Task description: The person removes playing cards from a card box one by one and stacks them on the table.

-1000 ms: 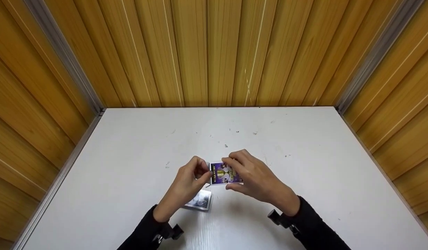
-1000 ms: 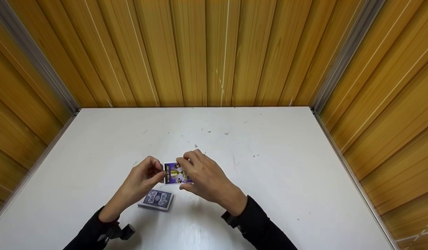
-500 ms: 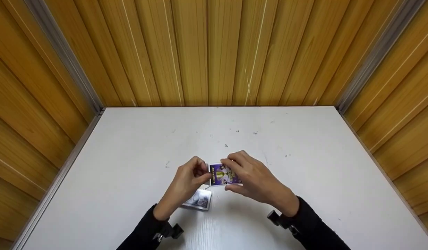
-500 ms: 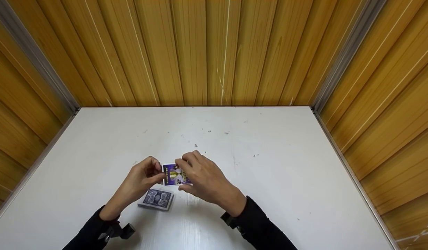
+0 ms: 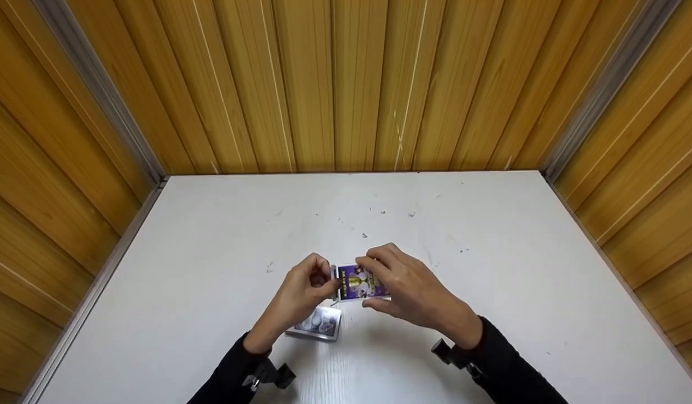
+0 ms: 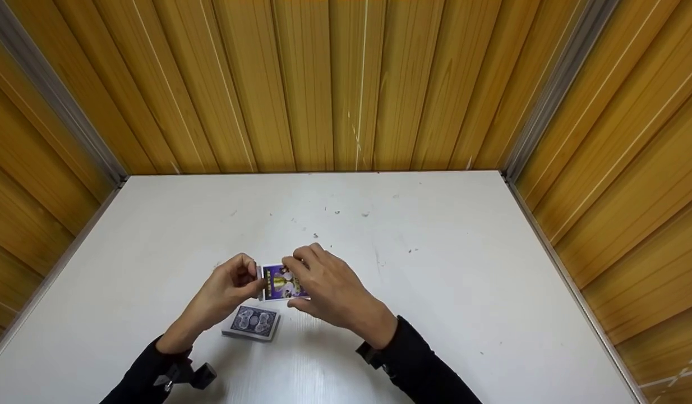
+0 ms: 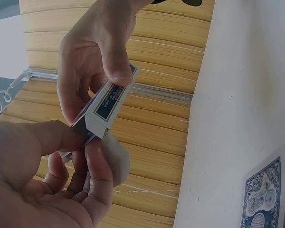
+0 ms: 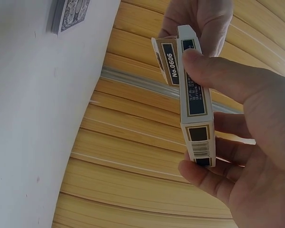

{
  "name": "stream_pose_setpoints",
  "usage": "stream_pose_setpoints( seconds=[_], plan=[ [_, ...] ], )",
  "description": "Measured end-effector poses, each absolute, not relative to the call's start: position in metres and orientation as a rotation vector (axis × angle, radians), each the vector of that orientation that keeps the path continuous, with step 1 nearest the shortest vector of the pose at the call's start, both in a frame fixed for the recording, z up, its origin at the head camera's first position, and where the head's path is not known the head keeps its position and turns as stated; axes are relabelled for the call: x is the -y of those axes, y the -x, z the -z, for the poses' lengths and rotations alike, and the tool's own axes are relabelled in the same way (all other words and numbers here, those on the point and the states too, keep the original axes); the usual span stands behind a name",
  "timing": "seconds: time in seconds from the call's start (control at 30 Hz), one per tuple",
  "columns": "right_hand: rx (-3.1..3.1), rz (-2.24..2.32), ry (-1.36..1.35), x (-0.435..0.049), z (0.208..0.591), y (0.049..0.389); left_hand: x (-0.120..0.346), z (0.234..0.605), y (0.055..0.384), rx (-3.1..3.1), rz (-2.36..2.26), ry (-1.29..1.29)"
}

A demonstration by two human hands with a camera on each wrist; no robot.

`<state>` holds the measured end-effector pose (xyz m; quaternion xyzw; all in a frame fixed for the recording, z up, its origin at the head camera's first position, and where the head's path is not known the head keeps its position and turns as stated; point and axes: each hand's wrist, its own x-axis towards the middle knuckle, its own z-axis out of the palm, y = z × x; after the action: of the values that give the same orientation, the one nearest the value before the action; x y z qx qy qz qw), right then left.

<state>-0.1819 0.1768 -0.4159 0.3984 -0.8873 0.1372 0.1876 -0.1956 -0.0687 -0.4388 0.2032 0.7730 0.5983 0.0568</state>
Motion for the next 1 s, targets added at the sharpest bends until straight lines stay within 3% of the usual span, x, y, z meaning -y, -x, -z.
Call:
stream_pose_setpoints(
  seconds=[0.27, 0.7, 1.0],
  plan=[
    [2.537, -0.421, -1.083, -0.184, 0.415, 0.187, 0.076, 0.434, 0.198, -2.415, -1.785, -0.7],
    [2.548, -0.468, -1.089, -0.187, 0.417, 0.191, 0.084, 0.43, 0.192, -3.006, -0.989, -1.12],
    [2.556, -0.439, -1.09, -0.188, 0.418, 0.191, 0.079, 0.433, 0.188, -3.134, -0.79, -1.243]
  ],
)
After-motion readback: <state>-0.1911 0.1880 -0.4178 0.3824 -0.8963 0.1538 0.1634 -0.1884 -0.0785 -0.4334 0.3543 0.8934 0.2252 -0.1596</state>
